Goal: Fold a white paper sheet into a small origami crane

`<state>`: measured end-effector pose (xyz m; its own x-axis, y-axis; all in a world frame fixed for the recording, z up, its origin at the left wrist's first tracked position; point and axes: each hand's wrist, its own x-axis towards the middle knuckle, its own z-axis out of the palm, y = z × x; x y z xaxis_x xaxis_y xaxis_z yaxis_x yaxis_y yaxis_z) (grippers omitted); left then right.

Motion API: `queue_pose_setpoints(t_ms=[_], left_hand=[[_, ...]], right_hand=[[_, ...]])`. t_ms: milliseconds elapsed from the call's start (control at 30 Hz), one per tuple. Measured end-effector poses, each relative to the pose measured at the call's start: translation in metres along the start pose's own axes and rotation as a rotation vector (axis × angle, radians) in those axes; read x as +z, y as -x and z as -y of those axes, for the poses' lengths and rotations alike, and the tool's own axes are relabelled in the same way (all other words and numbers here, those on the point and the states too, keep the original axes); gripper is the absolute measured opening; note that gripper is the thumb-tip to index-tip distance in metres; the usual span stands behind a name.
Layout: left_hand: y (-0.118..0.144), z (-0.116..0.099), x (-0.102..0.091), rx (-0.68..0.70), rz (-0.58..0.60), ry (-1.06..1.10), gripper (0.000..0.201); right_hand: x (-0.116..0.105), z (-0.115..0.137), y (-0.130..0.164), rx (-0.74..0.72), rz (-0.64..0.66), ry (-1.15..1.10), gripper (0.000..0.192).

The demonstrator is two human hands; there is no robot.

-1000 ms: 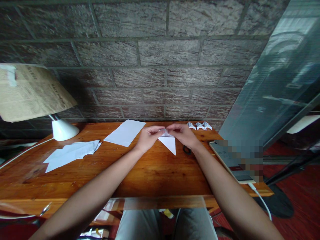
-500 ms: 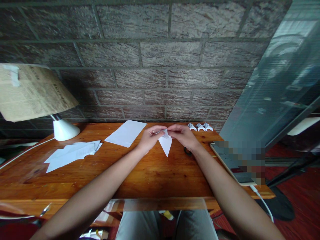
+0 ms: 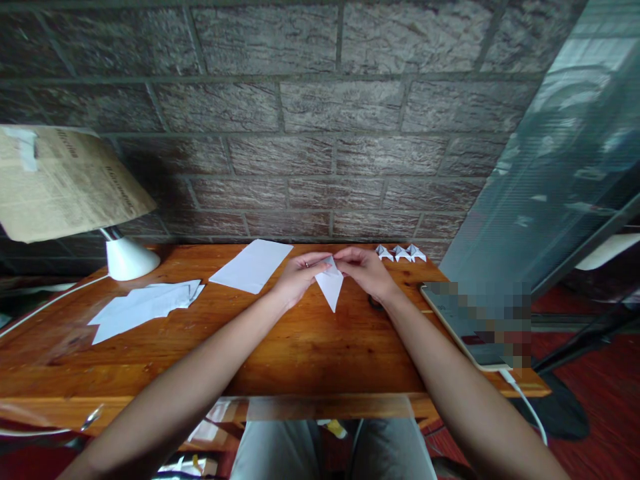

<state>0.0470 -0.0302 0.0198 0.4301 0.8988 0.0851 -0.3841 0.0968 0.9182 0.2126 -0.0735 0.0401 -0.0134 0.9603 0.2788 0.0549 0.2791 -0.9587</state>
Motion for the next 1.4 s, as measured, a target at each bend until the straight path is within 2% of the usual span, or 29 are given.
queue_pose_setpoints(t_ms=[267, 433, 667, 1000, 1200, 1400], left_hand=[[-0.001, 0.000, -0.002, 0.009, 0.006, 0.018, 0.042], [-0.001, -0.002, -0.001, 0.012, -0.037, 0.036, 0.041], [0.000, -0.002, 0.000, 0.014, -0.074, 0.021, 0.039], [0.001, -0.001, 0.004, 0.185, -0.119, -0.068, 0.033], [0.003, -0.002, 0.006, 0.253, -0.133, -0.137, 0.027], [0.003, -0.001, 0.006, 0.244, -0.145, -0.135, 0.028]], right_hand=[[-0.001, 0.005, 0.000, 0.023, 0.038, -0.022, 0.026], [-0.002, 0.008, 0.002, 0.038, 0.099, -0.035, 0.030], [-0.001, 0.005, 0.001, 0.062, 0.099, -0.052, 0.031], [0.004, 0.011, 0.004, 0.103, 0.090, -0.091, 0.035], [0.005, 0.011, 0.005, 0.049, 0.142, -0.051, 0.040], [0.005, 0.009, 0.004, -0.049, 0.145, 0.018, 0.042]])
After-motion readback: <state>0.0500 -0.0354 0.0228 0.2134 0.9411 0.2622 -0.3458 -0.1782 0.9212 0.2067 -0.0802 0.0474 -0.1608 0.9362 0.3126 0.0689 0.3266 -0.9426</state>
